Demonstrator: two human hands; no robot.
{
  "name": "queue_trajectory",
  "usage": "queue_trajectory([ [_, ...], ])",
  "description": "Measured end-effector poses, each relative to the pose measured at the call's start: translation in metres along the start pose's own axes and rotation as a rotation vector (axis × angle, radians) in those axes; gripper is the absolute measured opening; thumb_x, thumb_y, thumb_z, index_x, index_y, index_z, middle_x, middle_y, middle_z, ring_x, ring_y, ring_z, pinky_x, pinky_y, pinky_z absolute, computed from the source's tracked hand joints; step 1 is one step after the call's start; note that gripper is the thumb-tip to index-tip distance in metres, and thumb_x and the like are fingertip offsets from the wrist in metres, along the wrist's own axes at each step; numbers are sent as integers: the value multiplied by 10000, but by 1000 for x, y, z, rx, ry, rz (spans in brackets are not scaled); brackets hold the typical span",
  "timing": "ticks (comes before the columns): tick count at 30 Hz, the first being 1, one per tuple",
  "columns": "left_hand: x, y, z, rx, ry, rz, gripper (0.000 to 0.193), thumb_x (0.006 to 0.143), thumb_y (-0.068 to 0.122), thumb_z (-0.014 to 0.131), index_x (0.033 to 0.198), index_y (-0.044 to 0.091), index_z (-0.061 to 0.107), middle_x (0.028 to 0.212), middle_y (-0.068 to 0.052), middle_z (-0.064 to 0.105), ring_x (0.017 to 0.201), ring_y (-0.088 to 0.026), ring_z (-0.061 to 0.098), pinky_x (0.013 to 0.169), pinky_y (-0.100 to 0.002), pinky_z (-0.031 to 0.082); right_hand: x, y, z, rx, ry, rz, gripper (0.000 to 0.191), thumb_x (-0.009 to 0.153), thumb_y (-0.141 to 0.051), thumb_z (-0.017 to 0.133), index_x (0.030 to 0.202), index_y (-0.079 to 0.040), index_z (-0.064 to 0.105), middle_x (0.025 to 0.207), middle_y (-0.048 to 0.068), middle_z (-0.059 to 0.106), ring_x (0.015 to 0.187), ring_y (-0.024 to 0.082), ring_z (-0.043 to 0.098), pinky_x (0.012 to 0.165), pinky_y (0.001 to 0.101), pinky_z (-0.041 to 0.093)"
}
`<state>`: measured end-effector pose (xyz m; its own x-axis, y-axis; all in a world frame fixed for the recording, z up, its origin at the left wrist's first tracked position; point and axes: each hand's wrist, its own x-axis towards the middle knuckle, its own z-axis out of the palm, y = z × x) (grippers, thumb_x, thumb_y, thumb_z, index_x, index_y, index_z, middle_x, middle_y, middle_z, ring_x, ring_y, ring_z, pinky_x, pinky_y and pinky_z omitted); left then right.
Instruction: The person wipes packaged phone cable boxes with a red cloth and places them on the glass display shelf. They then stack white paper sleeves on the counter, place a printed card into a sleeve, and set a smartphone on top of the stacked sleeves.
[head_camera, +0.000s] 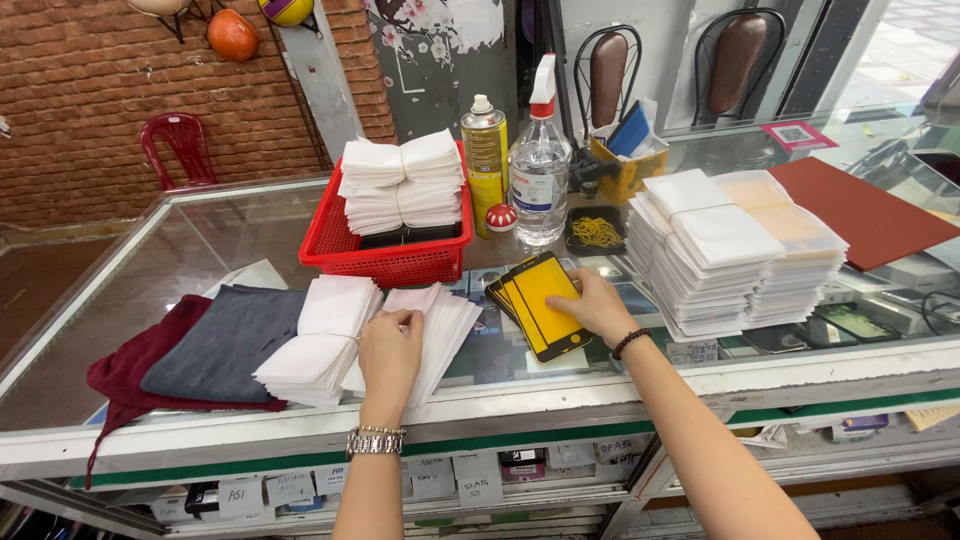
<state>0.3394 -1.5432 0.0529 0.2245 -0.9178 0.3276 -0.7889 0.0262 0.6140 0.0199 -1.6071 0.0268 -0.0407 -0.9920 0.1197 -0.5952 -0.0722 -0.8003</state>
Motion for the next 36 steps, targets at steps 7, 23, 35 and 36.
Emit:
queue_trajectory([
  [7,-14,14,14,209,156,154,501,773,432,779,1126,78,757,1197,-184,679,1130,-374,602,950,-470,472,6,14,2,-40,106,-119,585,789,-352,812,1181,49,641,1152,197,715,1028,286,706,899,370,539],
  [23,-24,43,9,295,-183,804,458,792,-66,626,1215,111,629,1347,-137,647,1330,-343,540,1102,-461,426,-1,9,0,-42,80,-109,604,798,-385,789,1212,33,652,1157,172,718,1019,262,719,893,364,550],
  [35,-8,14,-25,-395,-324,499,487,698,-119,654,948,265,818,1677,-46,254,1564,-371,69,1228,-501,77,3,10,-1,18,50,-55,634,802,-380,789,1274,8,621,1151,158,744,1013,236,730,890,342,546],
  [36,-8,12,-22,-400,-360,526,550,679,-139,624,983,275,822,1702,-53,192,1572,-375,13,1227,-507,57,4,10,0,14,53,-44,636,802,-378,789,1281,4,618,1154,158,740,1013,237,730,888,342,547],
])
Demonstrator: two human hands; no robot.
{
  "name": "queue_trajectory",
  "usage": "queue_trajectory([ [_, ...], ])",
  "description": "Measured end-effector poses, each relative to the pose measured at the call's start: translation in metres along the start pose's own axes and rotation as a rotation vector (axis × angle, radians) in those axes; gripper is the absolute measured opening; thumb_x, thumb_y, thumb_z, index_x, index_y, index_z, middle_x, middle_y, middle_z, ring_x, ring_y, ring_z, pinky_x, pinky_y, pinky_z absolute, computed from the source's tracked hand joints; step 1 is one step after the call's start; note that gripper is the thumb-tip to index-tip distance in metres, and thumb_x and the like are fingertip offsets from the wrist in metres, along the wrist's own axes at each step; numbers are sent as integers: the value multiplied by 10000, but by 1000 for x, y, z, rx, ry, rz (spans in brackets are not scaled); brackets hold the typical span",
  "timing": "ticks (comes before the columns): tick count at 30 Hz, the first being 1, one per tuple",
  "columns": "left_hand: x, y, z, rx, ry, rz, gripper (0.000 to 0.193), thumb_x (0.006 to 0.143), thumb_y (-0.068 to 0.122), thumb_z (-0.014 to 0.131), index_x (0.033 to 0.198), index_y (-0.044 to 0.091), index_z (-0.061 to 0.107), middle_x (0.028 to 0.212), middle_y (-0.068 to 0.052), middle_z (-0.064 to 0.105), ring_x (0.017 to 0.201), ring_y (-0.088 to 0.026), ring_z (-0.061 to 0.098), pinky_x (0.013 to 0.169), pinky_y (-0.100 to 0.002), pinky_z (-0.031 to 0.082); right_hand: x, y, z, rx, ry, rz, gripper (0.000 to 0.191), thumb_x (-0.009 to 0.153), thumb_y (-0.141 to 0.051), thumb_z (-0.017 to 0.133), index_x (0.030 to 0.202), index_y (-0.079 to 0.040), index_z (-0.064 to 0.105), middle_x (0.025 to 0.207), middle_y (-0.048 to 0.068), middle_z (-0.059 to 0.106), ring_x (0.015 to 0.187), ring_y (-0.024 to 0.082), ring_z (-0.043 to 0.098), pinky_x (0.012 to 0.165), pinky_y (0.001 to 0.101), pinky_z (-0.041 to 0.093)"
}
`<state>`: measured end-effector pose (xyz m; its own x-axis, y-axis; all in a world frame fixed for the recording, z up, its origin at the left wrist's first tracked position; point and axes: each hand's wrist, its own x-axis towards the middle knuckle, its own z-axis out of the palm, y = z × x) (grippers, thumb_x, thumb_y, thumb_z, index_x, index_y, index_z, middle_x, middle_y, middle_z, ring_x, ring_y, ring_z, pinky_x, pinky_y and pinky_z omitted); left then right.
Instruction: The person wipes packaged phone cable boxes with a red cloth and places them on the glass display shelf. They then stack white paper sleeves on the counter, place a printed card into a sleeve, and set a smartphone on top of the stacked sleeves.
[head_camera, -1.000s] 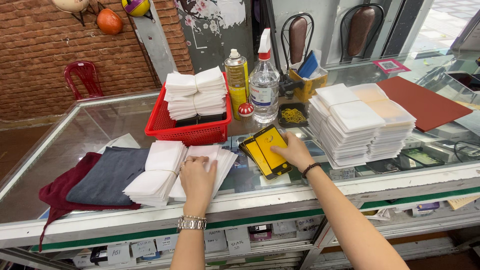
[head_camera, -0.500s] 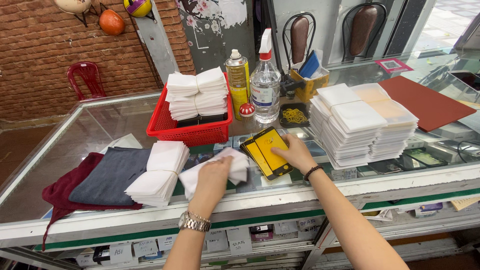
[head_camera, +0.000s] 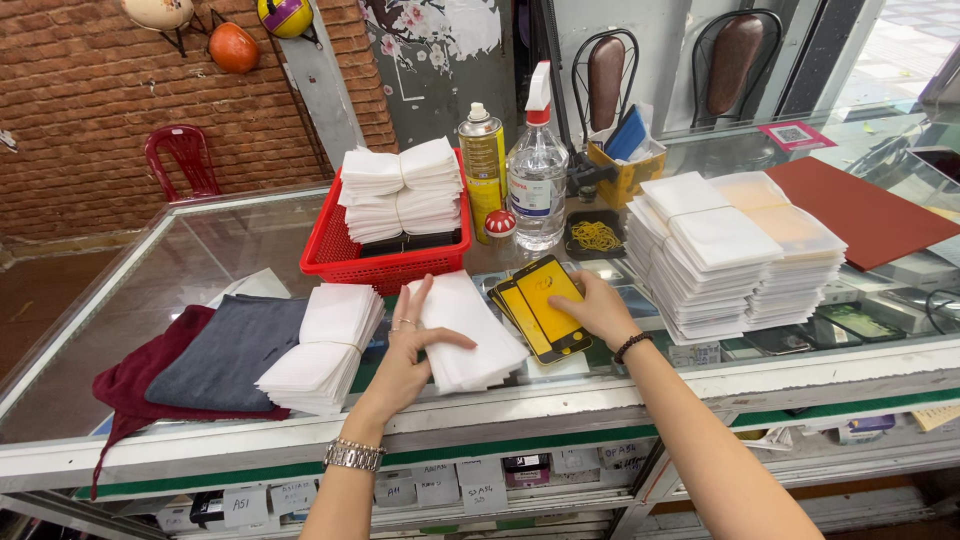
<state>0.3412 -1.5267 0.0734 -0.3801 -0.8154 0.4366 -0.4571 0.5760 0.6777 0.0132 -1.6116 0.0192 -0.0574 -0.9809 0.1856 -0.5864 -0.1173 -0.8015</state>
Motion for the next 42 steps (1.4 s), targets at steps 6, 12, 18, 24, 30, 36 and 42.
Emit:
queue_trajectory([
  [6,2,-13,-34,10,-342,-195,688,785,-79,516,1306,325,712,1728,-46,97,1594,-319,-6,1245,-445,102,-4,-8,-4,16,51,17,611,813,-338,791,1280,8,604,1138,167,740,1002,244,736,875,341,554],
  [12,20,-13,-22,76,109,-441,450,922,408,634,1281,144,692,1320,-150,706,1240,-329,671,1067,-406,512,-17,-41,-8,229,47,57,431,921,-295,689,1203,30,667,1086,136,782,946,190,755,821,310,571],
  [18,35,-20,20,603,333,-498,583,765,432,854,1162,38,687,1174,-210,618,1161,-377,565,981,-442,488,-39,-73,27,558,-165,28,413,952,-294,645,1213,26,638,1065,94,763,923,139,711,794,283,561],
  [24,35,-13,15,442,485,-439,364,819,190,794,1137,57,677,1150,-130,614,1128,-357,592,915,-486,502,-57,-87,53,190,-56,-116,389,958,-313,623,1145,27,599,966,195,750,848,292,730,756,372,554],
  [30,34,-9,11,808,643,-86,154,721,157,798,854,85,766,1081,-123,650,1005,-346,606,831,-473,469,-62,-89,70,93,-47,-140,394,1002,-330,588,1111,47,554,930,240,732,856,382,709,749,435,535],
  [36,40,-9,4,-56,505,-364,226,833,203,823,888,0,742,684,-45,690,614,-150,595,597,-319,478,-66,-101,46,350,10,-122,412,997,-280,570,1274,23,538,1122,213,716,1020,305,694,867,376,538],
  [42,42,11,30,-284,314,-158,242,795,153,864,800,-10,686,681,3,647,617,-41,542,554,-222,451,-46,-120,-21,1167,87,-336,417,1011,-61,556,1415,-36,454,1364,74,616,1262,179,596,1076,350,476],
])
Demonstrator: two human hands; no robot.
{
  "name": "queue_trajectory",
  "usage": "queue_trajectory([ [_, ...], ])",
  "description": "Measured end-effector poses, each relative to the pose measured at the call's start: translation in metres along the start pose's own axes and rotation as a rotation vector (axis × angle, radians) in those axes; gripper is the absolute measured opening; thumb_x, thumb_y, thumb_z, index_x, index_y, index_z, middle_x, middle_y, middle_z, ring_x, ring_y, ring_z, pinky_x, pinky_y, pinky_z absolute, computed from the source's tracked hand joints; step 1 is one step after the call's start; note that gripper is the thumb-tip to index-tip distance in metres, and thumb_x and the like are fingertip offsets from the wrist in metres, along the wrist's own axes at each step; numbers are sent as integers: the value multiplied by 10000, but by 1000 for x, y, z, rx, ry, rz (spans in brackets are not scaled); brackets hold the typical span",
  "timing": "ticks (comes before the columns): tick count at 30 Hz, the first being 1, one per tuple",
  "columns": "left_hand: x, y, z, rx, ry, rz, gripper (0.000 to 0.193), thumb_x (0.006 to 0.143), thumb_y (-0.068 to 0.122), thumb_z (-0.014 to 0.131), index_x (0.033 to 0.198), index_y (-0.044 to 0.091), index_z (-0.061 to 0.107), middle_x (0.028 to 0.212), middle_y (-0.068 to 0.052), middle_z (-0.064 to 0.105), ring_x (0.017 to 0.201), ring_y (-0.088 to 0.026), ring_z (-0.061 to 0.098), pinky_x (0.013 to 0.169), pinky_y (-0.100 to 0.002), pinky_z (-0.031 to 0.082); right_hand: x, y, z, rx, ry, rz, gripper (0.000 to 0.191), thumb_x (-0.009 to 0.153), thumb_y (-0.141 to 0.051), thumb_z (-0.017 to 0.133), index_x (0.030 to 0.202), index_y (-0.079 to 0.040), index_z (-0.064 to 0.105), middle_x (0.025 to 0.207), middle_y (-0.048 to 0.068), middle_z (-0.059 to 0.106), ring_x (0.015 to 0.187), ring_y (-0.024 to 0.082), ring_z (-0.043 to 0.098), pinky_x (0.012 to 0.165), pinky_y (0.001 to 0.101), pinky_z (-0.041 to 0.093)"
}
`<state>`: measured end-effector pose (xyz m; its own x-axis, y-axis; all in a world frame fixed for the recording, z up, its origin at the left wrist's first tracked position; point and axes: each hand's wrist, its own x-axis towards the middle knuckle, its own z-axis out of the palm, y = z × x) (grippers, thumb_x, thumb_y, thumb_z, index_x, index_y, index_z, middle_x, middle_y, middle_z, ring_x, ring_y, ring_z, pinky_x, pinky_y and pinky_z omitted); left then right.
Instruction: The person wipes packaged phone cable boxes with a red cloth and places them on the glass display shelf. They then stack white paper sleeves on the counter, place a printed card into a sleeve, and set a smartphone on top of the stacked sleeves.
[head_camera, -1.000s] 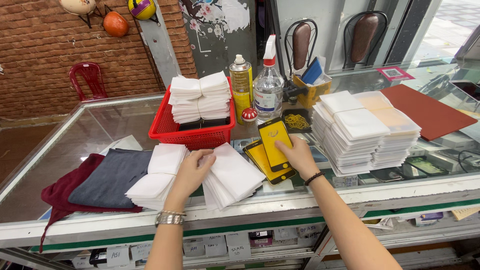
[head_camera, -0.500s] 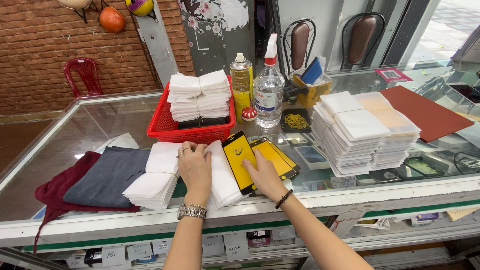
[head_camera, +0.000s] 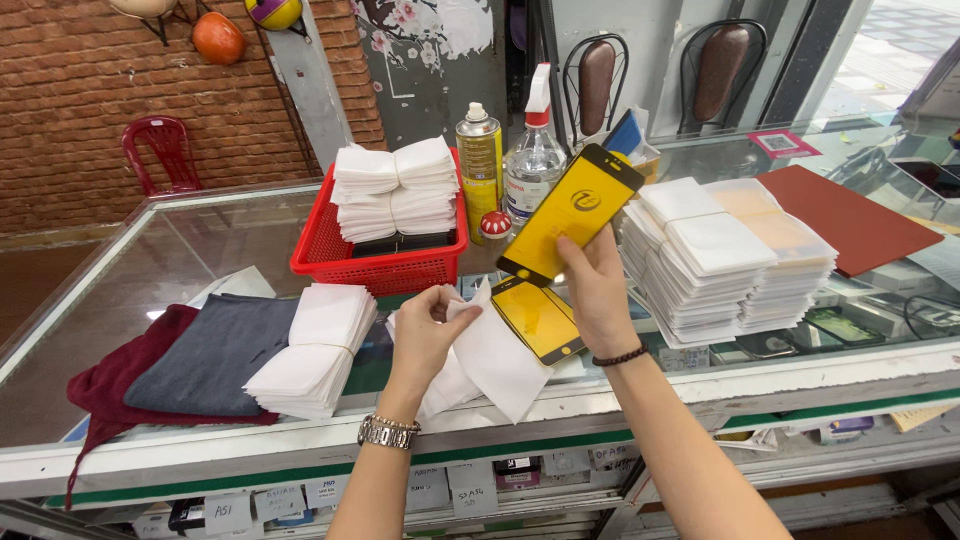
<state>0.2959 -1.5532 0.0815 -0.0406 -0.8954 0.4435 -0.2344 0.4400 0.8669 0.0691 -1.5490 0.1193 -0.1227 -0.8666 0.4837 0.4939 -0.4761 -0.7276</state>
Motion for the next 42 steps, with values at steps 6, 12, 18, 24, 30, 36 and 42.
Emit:
queue_trajectory([
  [6,-10,22,28,-147,-149,-38,173,793,101,853,851,25,709,719,-1,673,645,-39,573,570,-212,460,2,-8,-13,135,-191,257,432,995,-68,624,1405,-55,490,1316,79,634,1217,181,619,1064,375,495],
  [12,-21,35,36,-495,-139,-226,186,849,109,786,976,-27,786,849,-54,791,699,-74,700,621,-217,543,2,-19,-32,-112,-175,255,413,966,-83,663,1358,-28,543,1270,88,688,1174,161,644,1039,335,501],
  [18,-28,29,49,-600,-119,-291,221,893,124,785,1011,-63,790,852,-91,779,677,-79,686,592,-217,532,11,-36,-38,-443,-143,346,384,918,-117,699,1274,-5,609,1164,90,758,1028,139,722,914,309,563],
  [24,-26,29,55,-765,-113,-395,265,885,146,775,1033,-72,757,891,-118,785,703,-121,728,621,-248,579,1,-42,-36,-449,-152,366,401,911,-125,714,1273,8,604,1156,99,762,1031,134,720,905,285,569],
  [30,-27,30,62,-676,-171,-411,284,873,156,775,1039,-73,760,900,-122,789,701,-122,733,610,-244,579,10,-54,-30,-554,-307,291,531,884,-119,711,1383,-76,531,1230,50,687,1092,104,669,925,275,541],
  [36,-13,23,82,-755,1,-409,287,881,147,787,1030,-94,741,875,-138,771,682,-144,712,589,-255,559,-5,-49,-25,-1032,-411,171,344,969,-201,682,1290,-77,669,1166,43,733,1061,141,680,912,319,556],
  [42,-5,26,89,-463,78,-297,475,923,317,669,1319,65,593,1005,-112,780,845,-134,724,715,-289,587,-12,-26,-68,-907,-244,104,660,825,-122,694,1435,-95,444,1214,123,636,1095,197,631,925,327,527],
])
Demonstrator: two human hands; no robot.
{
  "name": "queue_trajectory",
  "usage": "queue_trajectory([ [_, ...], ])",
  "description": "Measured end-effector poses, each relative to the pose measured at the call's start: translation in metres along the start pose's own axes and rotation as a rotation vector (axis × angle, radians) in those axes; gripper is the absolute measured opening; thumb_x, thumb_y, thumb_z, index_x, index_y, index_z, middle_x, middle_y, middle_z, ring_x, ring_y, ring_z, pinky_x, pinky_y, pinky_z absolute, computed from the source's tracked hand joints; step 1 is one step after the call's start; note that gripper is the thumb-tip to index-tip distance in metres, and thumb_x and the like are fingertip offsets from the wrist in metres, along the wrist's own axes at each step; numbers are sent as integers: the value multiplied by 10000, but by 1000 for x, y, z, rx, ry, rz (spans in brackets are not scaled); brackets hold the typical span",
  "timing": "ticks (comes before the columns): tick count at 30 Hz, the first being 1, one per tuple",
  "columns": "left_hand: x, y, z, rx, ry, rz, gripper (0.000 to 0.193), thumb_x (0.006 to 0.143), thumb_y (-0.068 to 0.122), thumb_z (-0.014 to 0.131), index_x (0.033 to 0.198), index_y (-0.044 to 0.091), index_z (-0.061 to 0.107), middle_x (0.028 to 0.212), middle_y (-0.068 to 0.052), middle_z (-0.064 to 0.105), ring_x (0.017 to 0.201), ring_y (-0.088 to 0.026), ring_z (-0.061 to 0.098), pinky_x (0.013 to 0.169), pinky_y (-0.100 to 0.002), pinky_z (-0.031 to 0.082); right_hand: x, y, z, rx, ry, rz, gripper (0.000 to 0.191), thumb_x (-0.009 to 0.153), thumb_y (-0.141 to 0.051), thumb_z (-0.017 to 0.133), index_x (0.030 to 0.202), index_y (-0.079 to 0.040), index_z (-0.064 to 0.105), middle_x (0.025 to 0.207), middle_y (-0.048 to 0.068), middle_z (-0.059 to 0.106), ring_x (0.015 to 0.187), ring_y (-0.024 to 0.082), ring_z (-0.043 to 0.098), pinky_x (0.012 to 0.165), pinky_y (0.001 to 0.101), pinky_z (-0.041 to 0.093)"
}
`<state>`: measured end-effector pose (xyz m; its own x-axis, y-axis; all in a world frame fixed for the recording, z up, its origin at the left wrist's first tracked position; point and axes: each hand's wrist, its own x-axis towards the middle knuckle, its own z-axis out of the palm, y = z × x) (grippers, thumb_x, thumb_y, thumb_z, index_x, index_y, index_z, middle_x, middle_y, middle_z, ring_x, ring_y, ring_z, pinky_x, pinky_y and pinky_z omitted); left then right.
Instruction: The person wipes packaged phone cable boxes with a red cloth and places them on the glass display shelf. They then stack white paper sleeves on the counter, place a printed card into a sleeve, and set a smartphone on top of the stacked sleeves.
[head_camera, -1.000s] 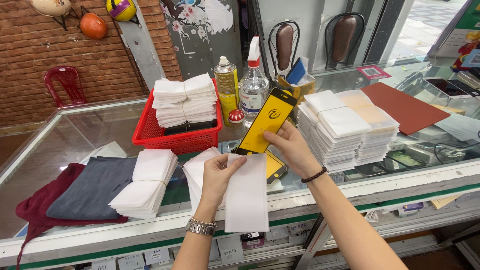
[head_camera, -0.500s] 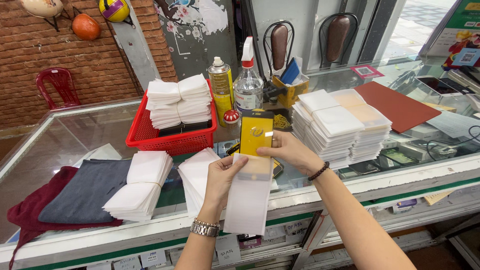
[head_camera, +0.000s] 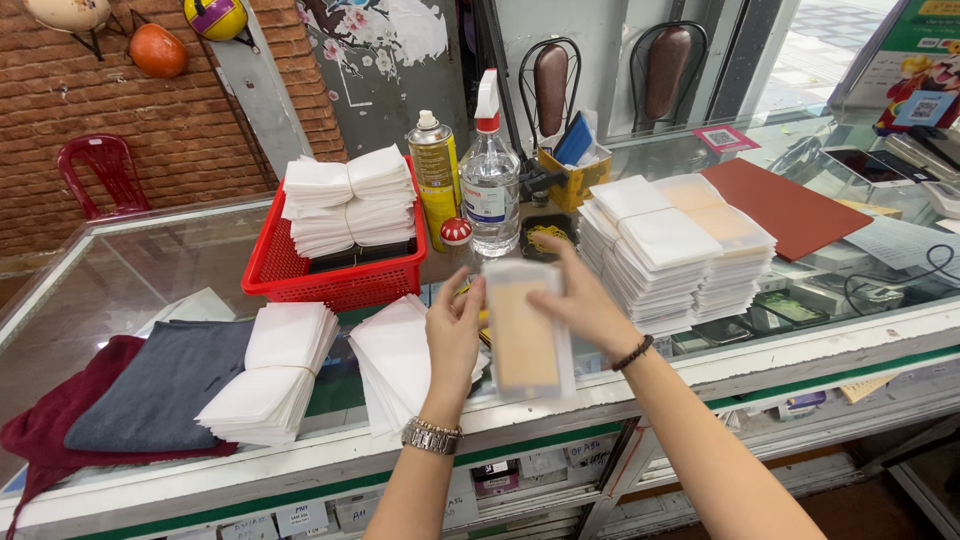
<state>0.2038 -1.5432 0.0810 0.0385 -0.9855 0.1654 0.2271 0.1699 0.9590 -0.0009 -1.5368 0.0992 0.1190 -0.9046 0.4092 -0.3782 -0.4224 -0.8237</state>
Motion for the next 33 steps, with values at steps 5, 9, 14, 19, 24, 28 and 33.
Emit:
queue_trajectory([
  [5,3,12,-64,1346,293,429,575,806,409,778,1239,49,661,1247,-232,636,1189,-403,562,946,-523,434,43,52,-34,-120,-19,332,472,824,-17,491,1281,-70,596,1212,144,699,1079,298,698,948,380,556],
  [9,4,7,-98,1502,323,175,755,789,467,816,1300,-44,594,1280,-275,570,1200,-416,528,998,-498,433,46,64,-14,-576,-51,187,386,863,-95,568,1234,-97,677,1289,175,647,1232,336,587,1062,418,455],
  [14,9,6,-109,1343,304,183,791,746,372,874,1340,-53,568,1257,-277,573,1184,-417,544,996,-471,458,31,38,34,-783,-242,94,746,796,-604,732,1324,-91,612,1375,186,519,1343,333,409,1088,507,349],
  [19,12,10,-111,1160,378,316,803,725,104,831,1464,3,535,1267,-253,589,1131,-378,601,948,-437,498,20,16,47,-986,-321,115,982,680,-764,733,1351,-61,590,1294,175,548,1283,320,434,1042,479,320],
  [24,15,12,-115,752,401,416,519,762,121,813,1232,-27,651,1093,-209,734,984,-339,703,878,-428,543,25,19,46,-907,-262,221,935,671,-738,739,1351,-111,601,1261,151,566,1254,296,449,1030,449,315],
  [28,21,11,-122,583,357,167,307,803,187,826,986,-37,724,864,-153,766,767,-313,755,743,-432,580,26,23,57,-839,-186,269,839,678,-711,728,1288,-142,639,1245,138,581,1246,288,458,1022,456,318],
  [33,24,8,-127,1099,404,373,226,903,191,758,983,-20,771,898,-213,722,837,-403,686,763,-484,538,36,29,77,-870,-93,294,888,699,-742,742,1246,-54,614,1205,168,621,1210,313,508,1013,481,346],
])
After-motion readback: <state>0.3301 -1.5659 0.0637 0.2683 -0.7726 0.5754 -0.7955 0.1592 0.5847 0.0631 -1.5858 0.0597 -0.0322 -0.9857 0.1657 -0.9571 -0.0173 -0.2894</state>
